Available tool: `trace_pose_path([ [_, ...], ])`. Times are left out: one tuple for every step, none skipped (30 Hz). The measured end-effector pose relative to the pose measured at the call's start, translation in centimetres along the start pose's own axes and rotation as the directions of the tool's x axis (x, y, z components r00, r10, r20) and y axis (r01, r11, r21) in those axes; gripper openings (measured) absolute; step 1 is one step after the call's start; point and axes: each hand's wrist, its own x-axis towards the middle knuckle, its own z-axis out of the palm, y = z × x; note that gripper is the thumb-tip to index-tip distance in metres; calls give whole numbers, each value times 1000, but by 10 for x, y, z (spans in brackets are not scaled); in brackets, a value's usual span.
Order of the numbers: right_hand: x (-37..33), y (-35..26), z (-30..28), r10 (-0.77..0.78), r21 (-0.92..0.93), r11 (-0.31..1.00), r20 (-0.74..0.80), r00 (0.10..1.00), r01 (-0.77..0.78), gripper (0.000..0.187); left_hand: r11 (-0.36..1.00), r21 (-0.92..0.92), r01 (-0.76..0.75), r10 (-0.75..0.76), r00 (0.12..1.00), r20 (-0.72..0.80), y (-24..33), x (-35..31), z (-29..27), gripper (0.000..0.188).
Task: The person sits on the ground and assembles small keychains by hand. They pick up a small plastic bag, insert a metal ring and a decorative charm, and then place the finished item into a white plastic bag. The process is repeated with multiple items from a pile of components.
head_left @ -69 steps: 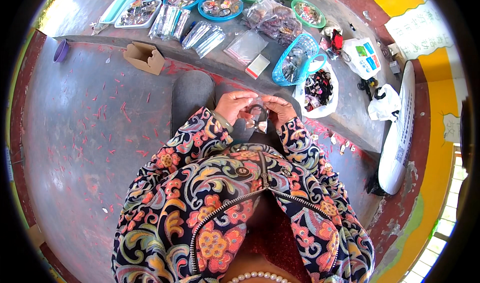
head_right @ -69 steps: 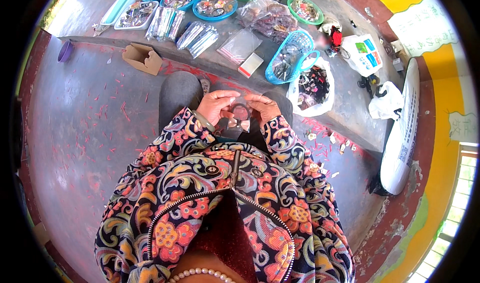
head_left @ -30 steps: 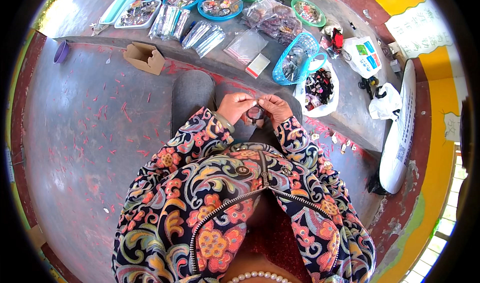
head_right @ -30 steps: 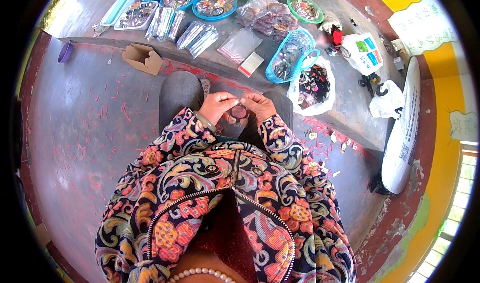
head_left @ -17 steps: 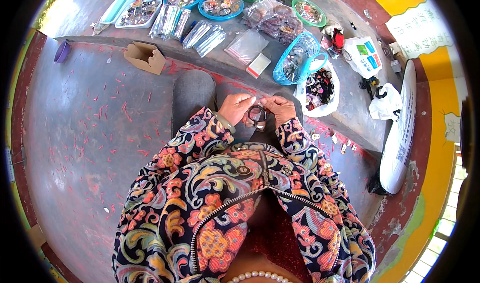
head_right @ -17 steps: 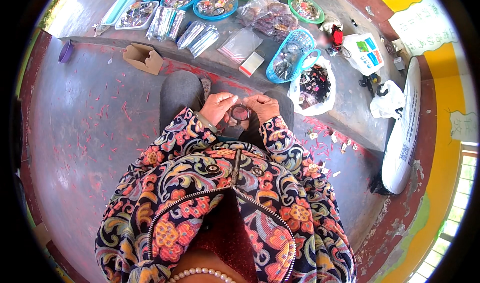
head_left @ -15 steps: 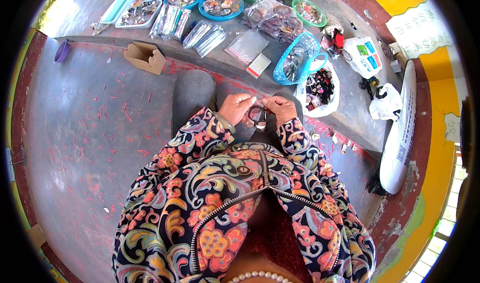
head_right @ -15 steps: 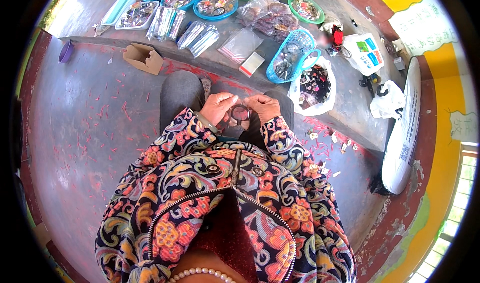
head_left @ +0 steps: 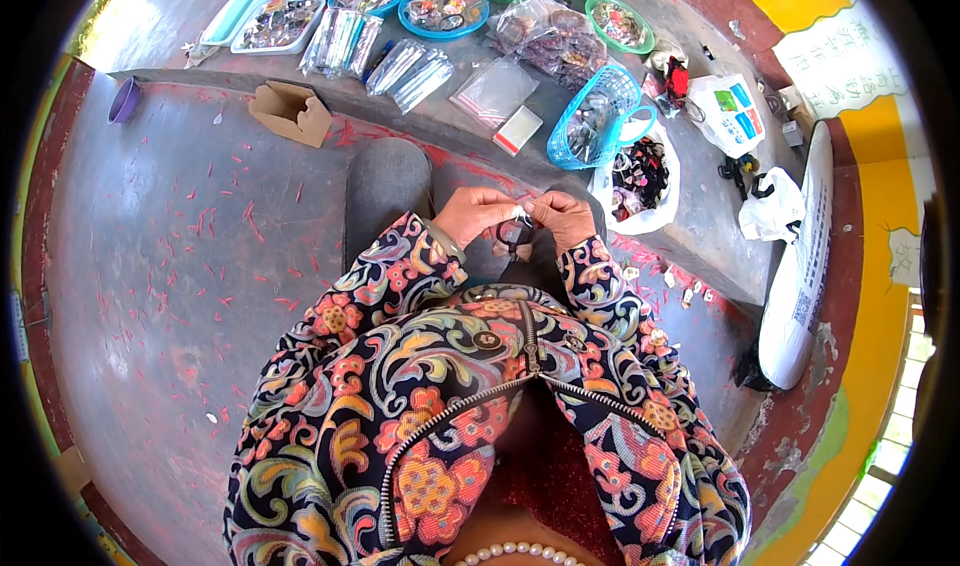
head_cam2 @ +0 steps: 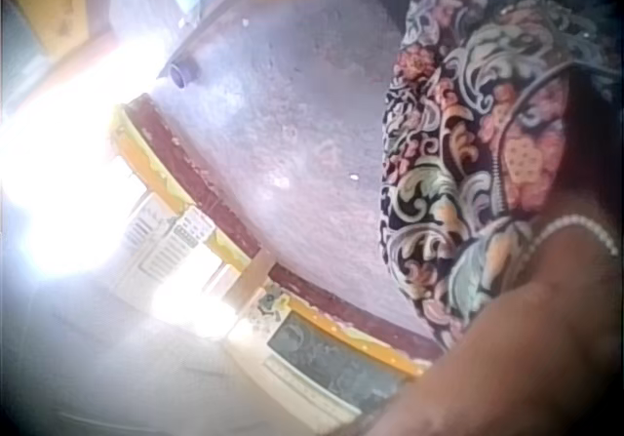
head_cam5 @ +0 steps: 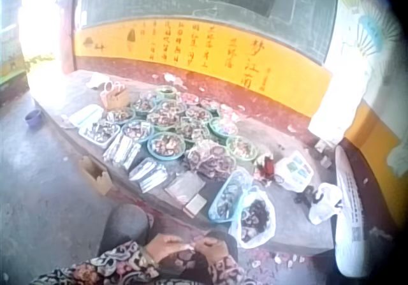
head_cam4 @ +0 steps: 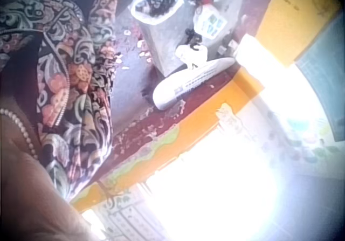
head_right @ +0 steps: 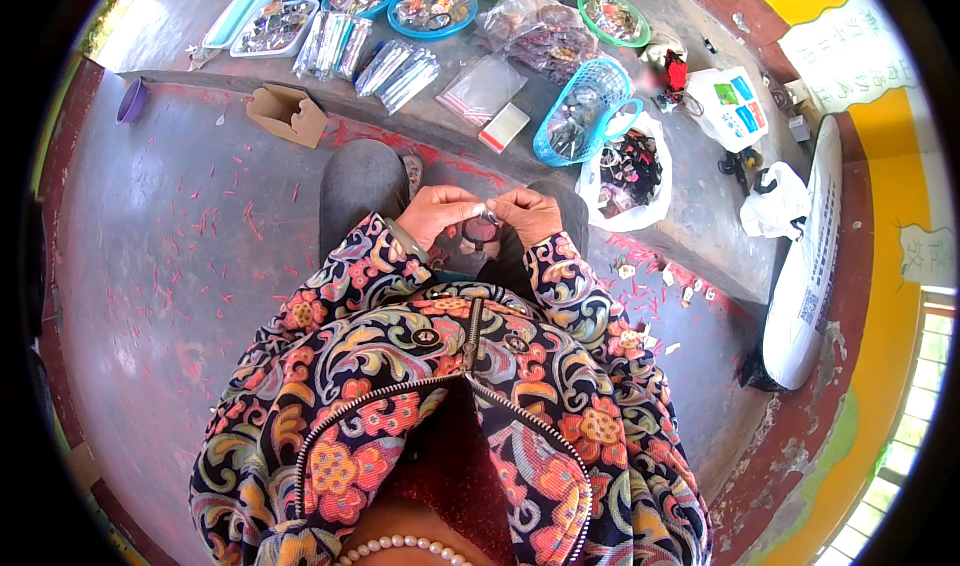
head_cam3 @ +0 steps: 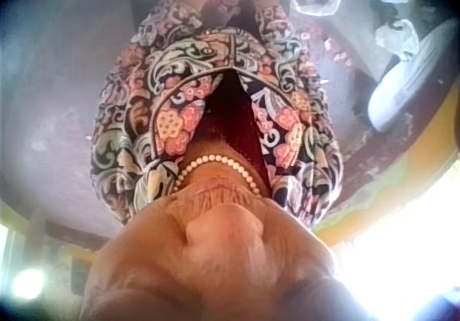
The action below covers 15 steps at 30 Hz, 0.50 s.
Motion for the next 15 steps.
trace_pose_path([
  [0,-1,1,-5,-3,1000,11,1000,5,10,998,62,-5,5,1000,-1,0,0,0,23],
  [0,-1,1,3,-9,1000,15,1000,-3,12,992,124,-10,10,1000,-1,0,0,0,23],
  [-1,-2,1,11,-16,1000,20,1000,-10,13,990,142,-10,11,1000,-6,-3,1,-1,23],
  [-1,-2,2,18,-22,1000,24,1000,-18,15,987,159,-11,13,1000,-11,-8,4,-5,23],
  [-1,-1,2,19,-19,1000,31,999,-19,15,984,177,-11,14,1000,-15,-10,6,-7,23],
  [0,0,1,21,-17,1000,36,999,-20,14,982,188,-3,7,1000,-22,-11,6,-7,23],
  [0,1,0,22,-15,1000,42,999,-21,14,980,198,5,1,1000,-29,-11,6,-7,23],
  [0,1,-1,25,-12,1000,47,999,-25,14,978,208,12,-5,999,-36,-11,6,-7,22],
  [1,1,-2,29,-10,1000,53,998,-28,14,978,210,12,-6,1000,-30,-11,6,-7,23],
  [1,1,-2,33,-7,999,60,998,-33,15,977,213,12,-7,1000,-26,-10,6,-7,23],
  [1,2,-3,29,-25,999,58,998,-27,15,977,215,13,-8,1000,-23,-10,6,-8,24],
  [2,4,-4,25,-43,999,56,998,-22,15,974,225,2,2,1000,-17,-10,6,-8,24],
  [3,4,-4,20,-62,998,53,998,-16,15,972,234,-11,13,1000,-10,-10,6,-8,25],
  [2,3,-3,0,-52,999,52,999,2,14,970,243,-23,24,1000,-2,-10,6,-8,25],
  [2,2,-2,-19,-41,999,51,999,21,14,973,232,-20,20,1000,5,-10,6,-9,25],
])
